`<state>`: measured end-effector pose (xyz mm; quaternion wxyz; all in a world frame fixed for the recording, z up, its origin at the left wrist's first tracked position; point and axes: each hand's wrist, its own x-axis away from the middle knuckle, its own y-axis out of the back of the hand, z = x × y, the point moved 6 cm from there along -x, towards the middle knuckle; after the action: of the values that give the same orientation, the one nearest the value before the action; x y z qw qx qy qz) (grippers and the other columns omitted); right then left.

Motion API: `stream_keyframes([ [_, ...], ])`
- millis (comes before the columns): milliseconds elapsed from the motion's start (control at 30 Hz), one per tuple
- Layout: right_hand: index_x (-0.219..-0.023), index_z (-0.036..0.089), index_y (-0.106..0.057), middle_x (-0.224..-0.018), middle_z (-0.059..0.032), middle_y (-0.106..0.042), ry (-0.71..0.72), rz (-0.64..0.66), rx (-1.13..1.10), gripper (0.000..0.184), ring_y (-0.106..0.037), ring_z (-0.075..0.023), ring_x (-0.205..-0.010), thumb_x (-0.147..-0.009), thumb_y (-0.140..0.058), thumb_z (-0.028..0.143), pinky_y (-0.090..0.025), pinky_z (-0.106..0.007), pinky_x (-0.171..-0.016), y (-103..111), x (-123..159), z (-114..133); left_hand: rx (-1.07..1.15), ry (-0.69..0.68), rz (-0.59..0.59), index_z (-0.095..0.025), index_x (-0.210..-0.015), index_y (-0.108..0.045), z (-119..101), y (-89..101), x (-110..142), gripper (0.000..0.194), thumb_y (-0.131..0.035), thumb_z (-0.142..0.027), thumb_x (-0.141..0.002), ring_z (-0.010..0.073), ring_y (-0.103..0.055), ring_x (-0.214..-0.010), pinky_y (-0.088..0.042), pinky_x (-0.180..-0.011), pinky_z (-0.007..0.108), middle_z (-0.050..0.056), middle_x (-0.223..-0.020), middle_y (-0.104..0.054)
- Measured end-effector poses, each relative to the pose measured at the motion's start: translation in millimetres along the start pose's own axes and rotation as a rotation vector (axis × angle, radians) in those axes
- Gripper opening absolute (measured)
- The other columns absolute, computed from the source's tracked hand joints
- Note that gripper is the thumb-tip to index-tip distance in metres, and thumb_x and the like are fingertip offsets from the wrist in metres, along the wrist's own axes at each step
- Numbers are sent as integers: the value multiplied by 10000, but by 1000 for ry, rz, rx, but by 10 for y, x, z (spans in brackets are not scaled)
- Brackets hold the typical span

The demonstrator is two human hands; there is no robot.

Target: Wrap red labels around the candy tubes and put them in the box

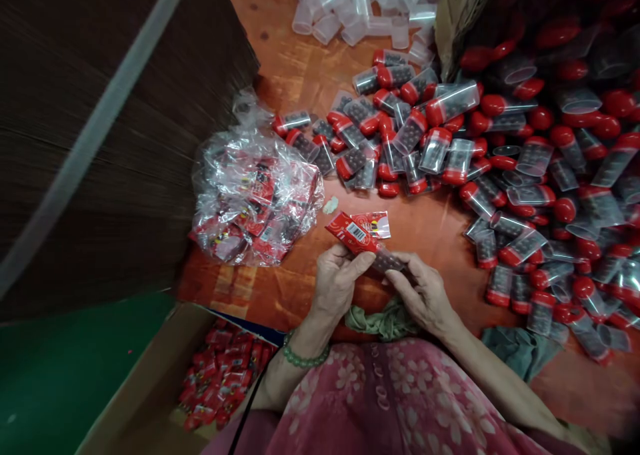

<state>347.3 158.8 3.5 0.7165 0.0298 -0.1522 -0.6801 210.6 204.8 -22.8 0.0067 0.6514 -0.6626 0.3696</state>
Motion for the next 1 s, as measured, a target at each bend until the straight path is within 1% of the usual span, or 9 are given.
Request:
stream_keyframes([
  [167, -1133, 215, -561, -862, -33, -681, 62, -1, 61, 214, -662, -154, -708, -988, -485, 353, -540, -285, -674, -105, -24, 55, 79, -11, 128, -165, -862, -750, -105, -51, -10, 380, -866, -437, -624, 238, -742, -889, -568, -895, 395, 101, -941, -783],
  [300, -1110, 218, -558, -980, -84, -716, 199, -67, 184, 162, -698, -193, -856, -965, -499, 261, -558, -316, -751, -96, -23, 172, 96, 13, 125, -183, -836, -766, -91, -94, -22, 368, -884, -436, -597, 259, -754, -868, -589, -859, 403, 91, -826, -786],
  [400, -1099, 222, -564, -980, -94, -718, 183, -108, 194, 162, -699, -208, -866, -948, -517, 256, -557, -329, -751, -77, -10, 168, 63, 4, 109, -179, -793, -769, -38, -104, -26, 392, -888, -478, -569, 247, -752, -797, -599, -788, 372, 85, -785, -781],
  [467, -1078, 223, -568, -869, -62, -706, 101, -69, 74, 151, -681, -186, -751, -954, -519, 293, -546, -305, -675, -99, -20, 109, 8, 4, 109, -166, -788, -769, 9, -86, -24, 403, -872, -500, -587, 205, -729, -693, -581, -662, 302, 81, -774, -776],
  [567, -1037, 217, -575, -721, -1, -651, -27, 29, -220, 189, -633, -143, -623, -963, -515, 379, -523, -264, -612, -175, -57, 24, -99, 26, 152, -143, -835, -772, 60, -52, -25, 406, -822, -510, -666, 129, -640, -527, -480, -500, 224, 71, -730, -759],
  [733, -1064, 210, -570, -740, 14, -637, -81, 44, -336, 279, -621, -121, -646, -923, -574, 451, -516, -253, -647, -251, -115, 0, -50, -40, 253, -179, -1022, -750, -46, -104, -30, 496, -781, -555, -700, 179, -696, -767, -511, -614, 246, 120, -1046, -755],
  [800, -1057, 217, -552, -744, 22, -632, -83, 40, -386, 275, -616, -113, -641, -916, -586, 450, -516, -250, -650, -286, -127, 0, -27, -25, 243, -180, -1018, -750, -44, -139, -18, 500, -717, -598, -746, 165, -672, -724, -477, -557, 237, 126, -1055, -750],
  [900, -1025, 231, -517, -743, 33, -632, -95, 14, -475, 290, -615, -106, -621, -889, -620, 465, -528, -247, -636, -321, -145, -7, -75, 34, 235, -162, -994, -754, 60, -182, 30, 532, -666, -635, -767, 86, -510, -530, -349, -443, 214, 123, -1000, -749],
  [1000, -963, 240, -496, -714, 40, -637, -134, 9, -532, 347, -618, -111, -579, -835, -671, 511, -546, -254, -600, -335, -162, -26, -116, 70, 235, -149, -1022, -743, 174, -190, 89, 580, -638, -661, -771, 52, -356, -489, -270, -429, 211, 112, -964, -734],
])
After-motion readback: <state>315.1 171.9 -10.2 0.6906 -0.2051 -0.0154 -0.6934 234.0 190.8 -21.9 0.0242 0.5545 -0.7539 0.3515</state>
